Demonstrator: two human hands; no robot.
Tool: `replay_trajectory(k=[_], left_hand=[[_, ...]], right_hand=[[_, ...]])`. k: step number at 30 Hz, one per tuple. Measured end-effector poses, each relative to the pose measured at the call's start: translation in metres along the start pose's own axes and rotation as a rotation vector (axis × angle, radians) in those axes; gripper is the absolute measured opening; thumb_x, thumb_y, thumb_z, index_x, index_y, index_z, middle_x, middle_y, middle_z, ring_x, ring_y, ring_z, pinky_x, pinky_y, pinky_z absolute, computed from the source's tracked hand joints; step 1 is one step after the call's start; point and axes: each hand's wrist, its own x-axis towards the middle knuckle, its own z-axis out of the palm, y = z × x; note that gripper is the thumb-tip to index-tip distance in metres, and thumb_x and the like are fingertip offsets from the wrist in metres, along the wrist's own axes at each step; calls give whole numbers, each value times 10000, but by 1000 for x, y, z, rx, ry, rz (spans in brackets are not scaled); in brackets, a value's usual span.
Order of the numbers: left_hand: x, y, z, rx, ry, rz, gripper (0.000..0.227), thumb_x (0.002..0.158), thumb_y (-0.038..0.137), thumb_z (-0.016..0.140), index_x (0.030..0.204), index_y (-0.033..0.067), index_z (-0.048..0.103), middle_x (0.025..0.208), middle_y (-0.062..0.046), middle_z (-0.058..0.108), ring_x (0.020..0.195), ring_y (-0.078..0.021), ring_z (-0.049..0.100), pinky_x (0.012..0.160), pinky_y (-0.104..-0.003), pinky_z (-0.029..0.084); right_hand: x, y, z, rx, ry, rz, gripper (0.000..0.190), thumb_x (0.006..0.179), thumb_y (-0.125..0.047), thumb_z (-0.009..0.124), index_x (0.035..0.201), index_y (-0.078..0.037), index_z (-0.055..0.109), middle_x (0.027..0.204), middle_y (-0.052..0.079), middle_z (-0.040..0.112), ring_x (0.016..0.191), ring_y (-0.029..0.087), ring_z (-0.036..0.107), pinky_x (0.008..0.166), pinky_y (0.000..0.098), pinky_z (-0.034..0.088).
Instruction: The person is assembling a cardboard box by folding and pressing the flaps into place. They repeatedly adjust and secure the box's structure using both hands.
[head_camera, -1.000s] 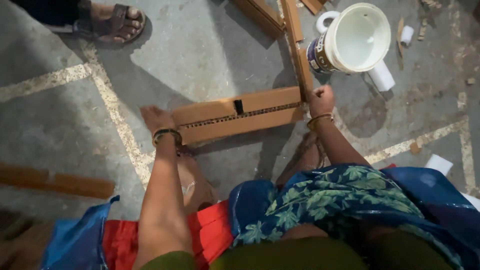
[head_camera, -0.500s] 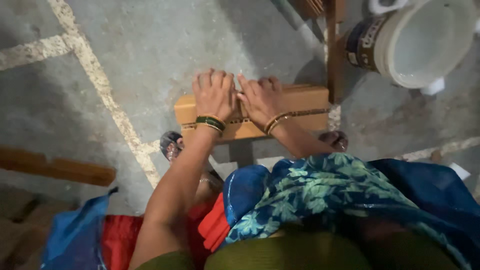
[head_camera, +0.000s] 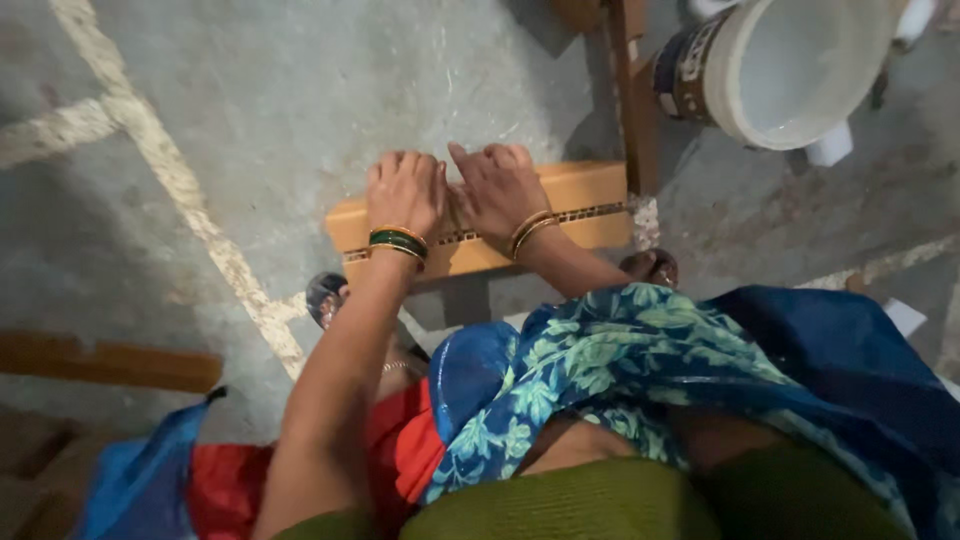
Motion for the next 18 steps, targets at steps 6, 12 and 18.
replay_trajectory(k=[6,12,18], left_hand=[[16,30,-18,-1,-37,-46,254,1025,371,591,1057,144,700,1092,-70,685,1079,-308,588,950,-478,424],[38,96,12,-23,79,174,399,949,436,602,1221,152,665,1237,-103,649,1210,-337,529,1049,-586,326],[45,106,27,40,-48,272,368,990,388,585,1256,147,668,1257,-104,643,1279,-348,515,1082,-593,330]], right_hand=[[-13,25,-38,528,222,-99,311,1120,-199,474,1375,-47,567,1252,160,635,1215,345,586,1113,484,423],[-43,102,-43,-129,109,156,368,1044,-323,547,1232,-29,660,1071,184,682,971,378,596,864,490,437],[-45,111,-30,-80,-23,178,325,1053,-307,570,1252,-69,664,1064,134,684,963,345,599,858,487,443]])
